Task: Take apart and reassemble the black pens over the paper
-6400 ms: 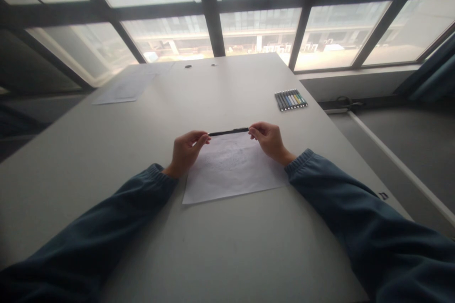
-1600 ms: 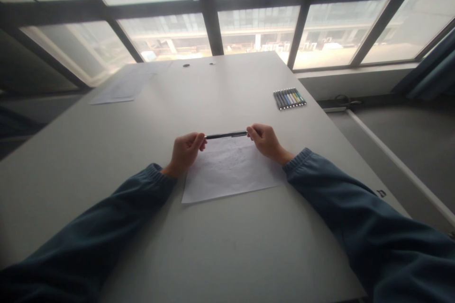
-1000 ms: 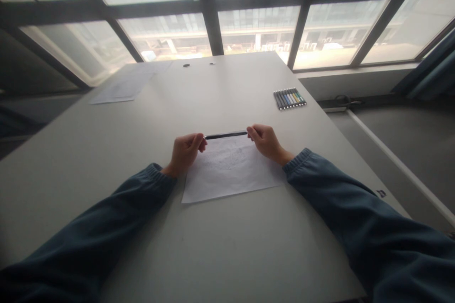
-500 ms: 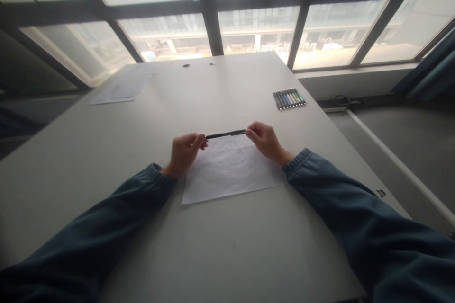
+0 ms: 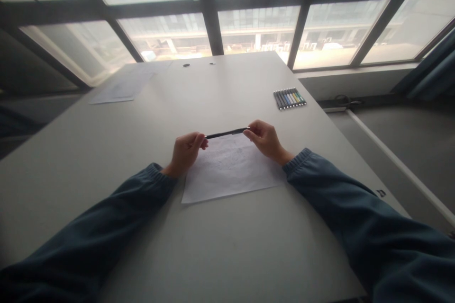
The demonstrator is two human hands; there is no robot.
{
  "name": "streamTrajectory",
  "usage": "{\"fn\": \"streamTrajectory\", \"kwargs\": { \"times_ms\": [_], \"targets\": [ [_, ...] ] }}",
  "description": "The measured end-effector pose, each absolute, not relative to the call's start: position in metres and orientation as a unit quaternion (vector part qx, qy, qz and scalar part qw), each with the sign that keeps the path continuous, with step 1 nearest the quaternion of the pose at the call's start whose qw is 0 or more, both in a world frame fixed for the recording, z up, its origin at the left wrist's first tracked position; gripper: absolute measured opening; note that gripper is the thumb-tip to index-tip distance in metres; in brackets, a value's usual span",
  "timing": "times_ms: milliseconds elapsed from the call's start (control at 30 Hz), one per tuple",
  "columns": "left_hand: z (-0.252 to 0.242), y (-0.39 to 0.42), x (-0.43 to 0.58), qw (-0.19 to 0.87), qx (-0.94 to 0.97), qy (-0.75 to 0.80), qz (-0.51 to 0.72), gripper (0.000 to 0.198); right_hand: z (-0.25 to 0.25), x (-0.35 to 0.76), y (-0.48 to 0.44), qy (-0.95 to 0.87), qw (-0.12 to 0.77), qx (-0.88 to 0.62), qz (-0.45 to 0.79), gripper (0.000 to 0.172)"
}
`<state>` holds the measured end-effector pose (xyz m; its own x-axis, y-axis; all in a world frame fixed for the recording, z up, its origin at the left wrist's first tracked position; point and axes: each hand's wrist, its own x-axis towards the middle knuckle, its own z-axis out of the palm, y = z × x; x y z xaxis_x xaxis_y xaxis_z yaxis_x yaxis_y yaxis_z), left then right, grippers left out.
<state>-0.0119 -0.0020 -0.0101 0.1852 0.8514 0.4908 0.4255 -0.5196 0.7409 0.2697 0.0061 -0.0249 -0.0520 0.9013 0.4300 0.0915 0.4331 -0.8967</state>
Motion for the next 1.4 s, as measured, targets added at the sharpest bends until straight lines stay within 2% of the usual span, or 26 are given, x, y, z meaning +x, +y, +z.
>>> {"fn": "streamTrajectory", "kwargs": {
  "times_ms": [133, 267, 433, 567, 767, 967, 1400],
  "targets": [
    [-0.0088, -0.0018, -0.0121, 0.218, 0.741, 0.431, 0.467, 0.047, -0.0238, 0.2696, 0.0047, -0.634, 0.569, -0.389, 0.351, 0.035],
    [-0.0091, -0.0017, -0.0121, 0.219, 0.742, 0.431, 0.464, 0.049, -0.0202, 0.2659, 0.0011, -0.633, 0.559, -0.371, 0.386, 0.040],
    [-0.0135, 0.0006, -0.0124, 0.259, 0.717, 0.432, 0.483, 0.053, -0.0168, 0.2627, -0.0004, -0.621, 0.565, -0.385, 0.384, 0.036],
    [-0.0127, 0.0016, -0.0115, 0.268, 0.704, 0.422, 0.504, 0.041, -0.0180, 0.2644, 0.0025, -0.604, 0.585, -0.389, 0.377, 0.034],
    [-0.0083, -0.0004, -0.0092, 0.175, 0.744, 0.424, 0.485, 0.040, -0.0192, 0.2646, 0.0039, -0.599, 0.586, -0.395, 0.378, 0.036],
    [-0.0098, -0.0011, -0.0099, 0.128, 0.756, 0.424, 0.481, 0.017, -0.0185, 0.2640, 0.0025, -0.607, 0.579, -0.396, 0.373, 0.036],
    [-0.0094, -0.0007, -0.0101, 0.121, 0.754, 0.428, 0.483, 0.016, -0.0236, 0.2667, 0.0041, -0.646, 0.547, -0.409, 0.340, 0.030]
  ]
}}
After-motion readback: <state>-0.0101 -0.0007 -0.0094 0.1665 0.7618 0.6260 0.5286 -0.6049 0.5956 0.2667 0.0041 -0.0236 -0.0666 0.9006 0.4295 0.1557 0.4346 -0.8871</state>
